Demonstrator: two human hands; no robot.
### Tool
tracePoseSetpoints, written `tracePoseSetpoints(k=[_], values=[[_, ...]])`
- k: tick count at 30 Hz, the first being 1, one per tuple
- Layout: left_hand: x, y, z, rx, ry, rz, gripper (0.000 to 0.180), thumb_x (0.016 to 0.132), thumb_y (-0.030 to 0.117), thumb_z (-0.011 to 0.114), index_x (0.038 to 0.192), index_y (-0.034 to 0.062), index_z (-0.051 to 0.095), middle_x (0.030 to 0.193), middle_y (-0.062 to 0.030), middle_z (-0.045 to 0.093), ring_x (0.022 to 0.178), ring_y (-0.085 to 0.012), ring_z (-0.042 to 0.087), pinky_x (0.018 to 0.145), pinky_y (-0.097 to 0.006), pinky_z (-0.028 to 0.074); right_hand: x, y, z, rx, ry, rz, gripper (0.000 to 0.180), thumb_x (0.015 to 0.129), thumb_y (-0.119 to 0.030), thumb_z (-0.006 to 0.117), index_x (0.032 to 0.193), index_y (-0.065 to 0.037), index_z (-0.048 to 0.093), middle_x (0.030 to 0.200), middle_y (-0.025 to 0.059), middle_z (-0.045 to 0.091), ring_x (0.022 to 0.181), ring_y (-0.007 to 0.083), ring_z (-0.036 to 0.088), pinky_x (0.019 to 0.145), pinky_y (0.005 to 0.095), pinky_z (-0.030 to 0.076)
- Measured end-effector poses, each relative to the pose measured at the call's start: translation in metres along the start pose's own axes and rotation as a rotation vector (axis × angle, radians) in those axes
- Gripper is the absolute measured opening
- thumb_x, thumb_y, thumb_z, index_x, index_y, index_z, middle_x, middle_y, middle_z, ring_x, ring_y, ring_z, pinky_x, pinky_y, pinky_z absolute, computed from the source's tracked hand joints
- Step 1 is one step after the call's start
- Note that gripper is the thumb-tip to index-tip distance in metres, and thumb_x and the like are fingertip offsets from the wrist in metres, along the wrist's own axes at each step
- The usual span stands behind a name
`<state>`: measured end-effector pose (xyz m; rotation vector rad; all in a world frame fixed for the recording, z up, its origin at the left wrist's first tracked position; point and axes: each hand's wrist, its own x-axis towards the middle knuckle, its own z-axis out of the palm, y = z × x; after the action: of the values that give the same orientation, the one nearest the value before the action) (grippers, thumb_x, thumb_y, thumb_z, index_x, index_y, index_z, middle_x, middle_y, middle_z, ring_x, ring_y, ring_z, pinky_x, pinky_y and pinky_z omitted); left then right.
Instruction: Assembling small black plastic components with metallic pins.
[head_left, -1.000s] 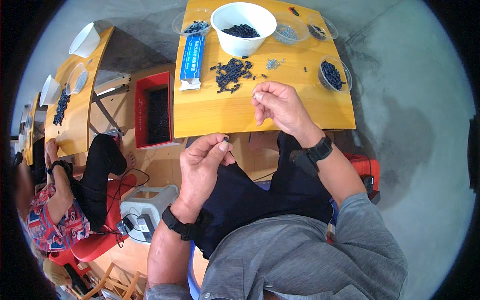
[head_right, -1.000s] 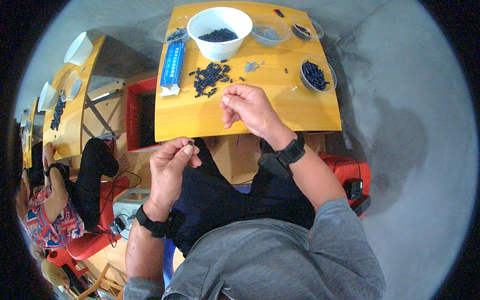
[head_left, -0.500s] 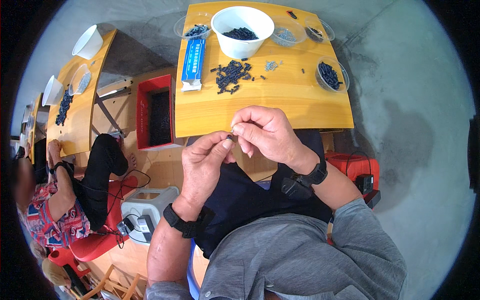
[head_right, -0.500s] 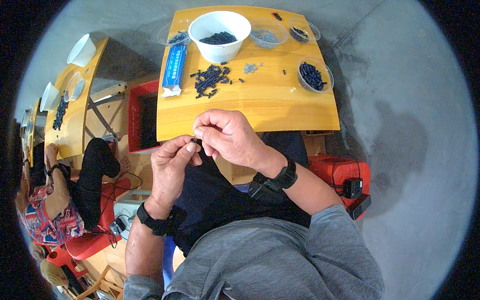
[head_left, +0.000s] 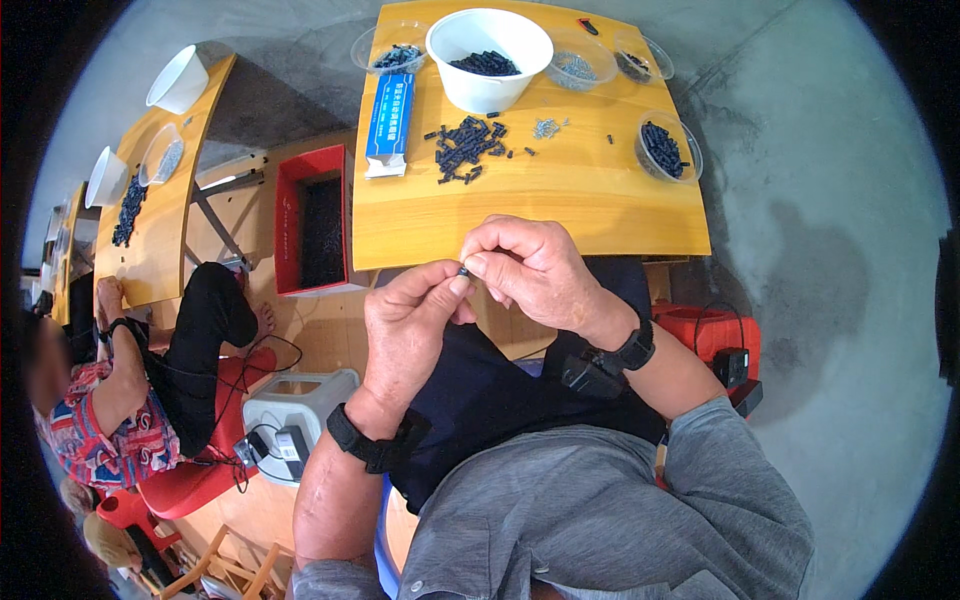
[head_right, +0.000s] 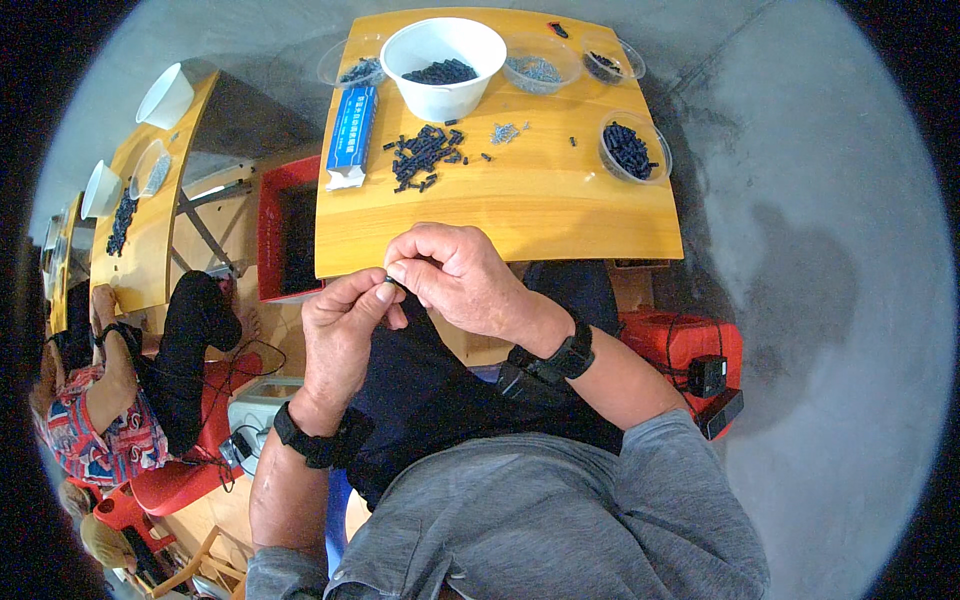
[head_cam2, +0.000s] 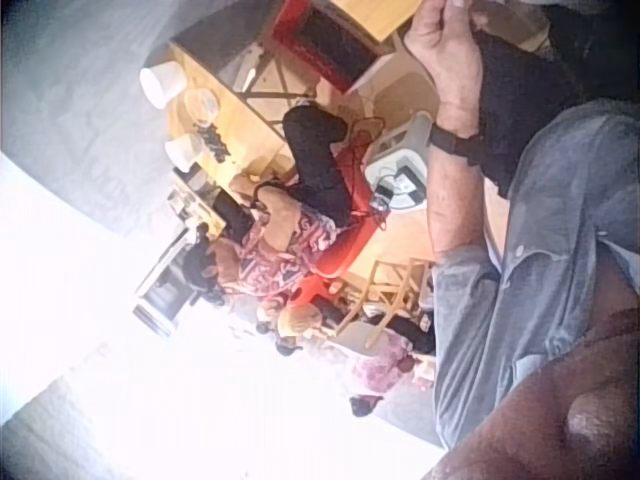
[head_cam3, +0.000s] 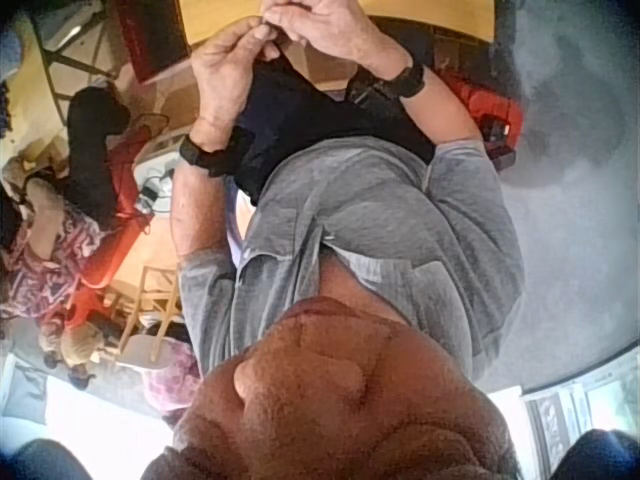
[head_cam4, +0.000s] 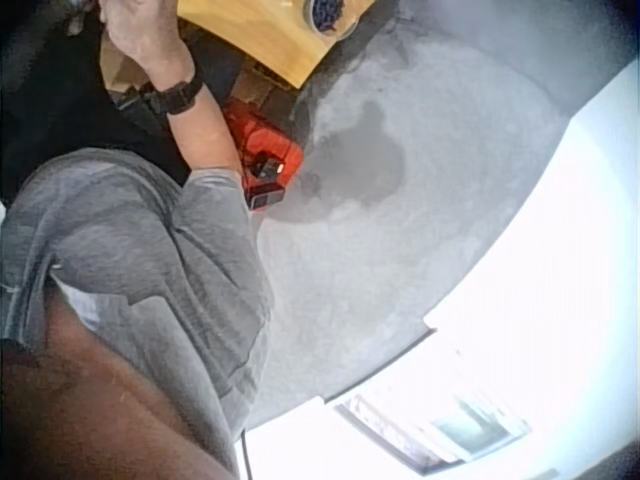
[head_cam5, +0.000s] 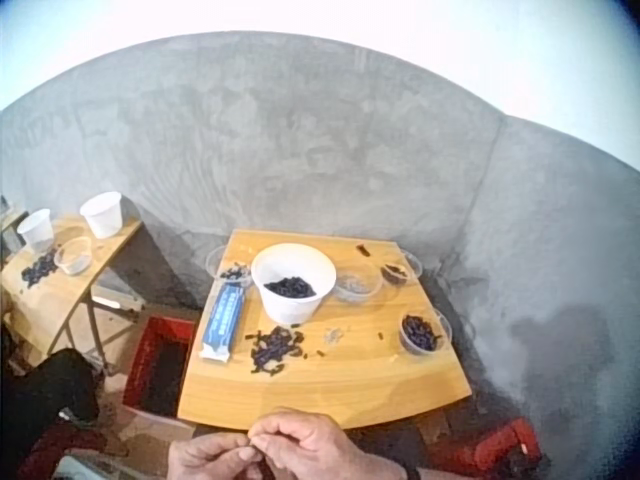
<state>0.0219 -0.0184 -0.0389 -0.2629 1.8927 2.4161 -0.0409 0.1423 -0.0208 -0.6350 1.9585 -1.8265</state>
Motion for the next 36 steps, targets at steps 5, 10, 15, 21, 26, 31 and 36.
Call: tracePoseSetpoints(k=[5,10,15,21,26,31,36], values=[[-0.001,0.0,0.001,-0.004,0.006,-0.02,0.011,0.088,0.0,0.061,0.096,-0.005,0.066,0.08,-0.0072,0.066,0.063,-0.0113,0.06,0.059,-0.022,0.048,0.003,0.0,-0.003,-0.111,-0.017,-0.085,0.007,0.09,-0.002,0.055,0.09,0.001,0.061,0.074,0.0022,0.057,0.061,0.0067,0.053,0.053,0.0216,0.043],[-0.001,0.003,0.002,0.034,-0.006,-0.033,0.012,0.089,0.003,0.059,0.094,-0.0046,0.067,0.08,-0.0058,0.065,0.063,-0.0113,0.059,0.059,-0.023,0.047,0.005,0.0,-0.002,-0.391,0.007,-0.351,0.004,0.086,0.001,0.058,0.087,0.002,0.061,0.075,0.0082,0.058,0.066,0.016,0.057,0.058,0.0274,0.045],[-0.001,0.002,0.0,0.017,-0.008,-0.061,0.01,0.088,-0.001,0.06,0.095,-0.0059,0.066,0.079,-0.0072,0.065,0.063,-0.0104,0.061,0.058,-0.022,0.05,0.001,0.002,0.006,-0.324,0.08,-0.299,0.001,0.081,0.0,0.061,0.081,0.0,0.059,0.071,0.0118,0.057,0.064,0.0256,0.058,0.056,0.0343,0.045],[0.0,0.007,-0.001,-0.045,-0.012,-0.036,0.011,0.089,0.0,0.061,0.097,-0.005,0.066,0.08,-0.0074,0.065,0.064,-0.0108,0.062,0.059,-0.022,0.051,-0.002,-0.004,0.008,-0.244,0.145,-0.274,0.007,0.08,0.003,0.061,0.086,-0.001,0.059,0.072,0.011,0.057,0.063,0.0226,0.057,0.056,0.0325,0.045],[0.0,0.008,-0.001,-0.025,-0.013,-0.043,0.011,0.089,0.0,0.06,0.097,-0.005,0.066,0.079,-0.0069,0.065,0.064,-0.0109,0.062,0.059,-0.022,0.051,-0.002,-0.003,0.005,-0.232,0.11,-0.292,0.01,0.079,0.005,0.061,0.087,-0.002,0.058,0.074,0.0106,0.057,0.065,0.0219,0.058,0.057,0.0319,0.045],[-0.001,0.008,0.0,-0.029,-0.015,-0.04,0.011,0.089,0.0,0.06,0.097,-0.005,0.066,0.078,-0.0067,0.065,0.064,-0.0105,0.061,0.059,-0.022,0.05,-0.001,-0.002,0.004,-0.276,0.08,-0.395,0.011,0.079,0.005,0.061,0.086,-0.002,0.058,0.075,0.0108,0.058,0.066,0.0242,0.058,0.058,0.0329,0.046],[0.0,0.007,0.0,-0.006,-0.034,-0.06,0.011,0.089,0.0,0.06,0.097,-0.0048,0.066,0.076,-0.0064,0.064,0.064,-0.0097,0.061,0.059,-0.022,0.05,0.001,0.0,-0.001,-0.369,0.008,-0.432,0.012,0.078,0.005,0.061,0.087,-0.002,0.059,0.075,0.0116,0.056,0.069,0.029,0.057,0.059,0.037,0.046]])
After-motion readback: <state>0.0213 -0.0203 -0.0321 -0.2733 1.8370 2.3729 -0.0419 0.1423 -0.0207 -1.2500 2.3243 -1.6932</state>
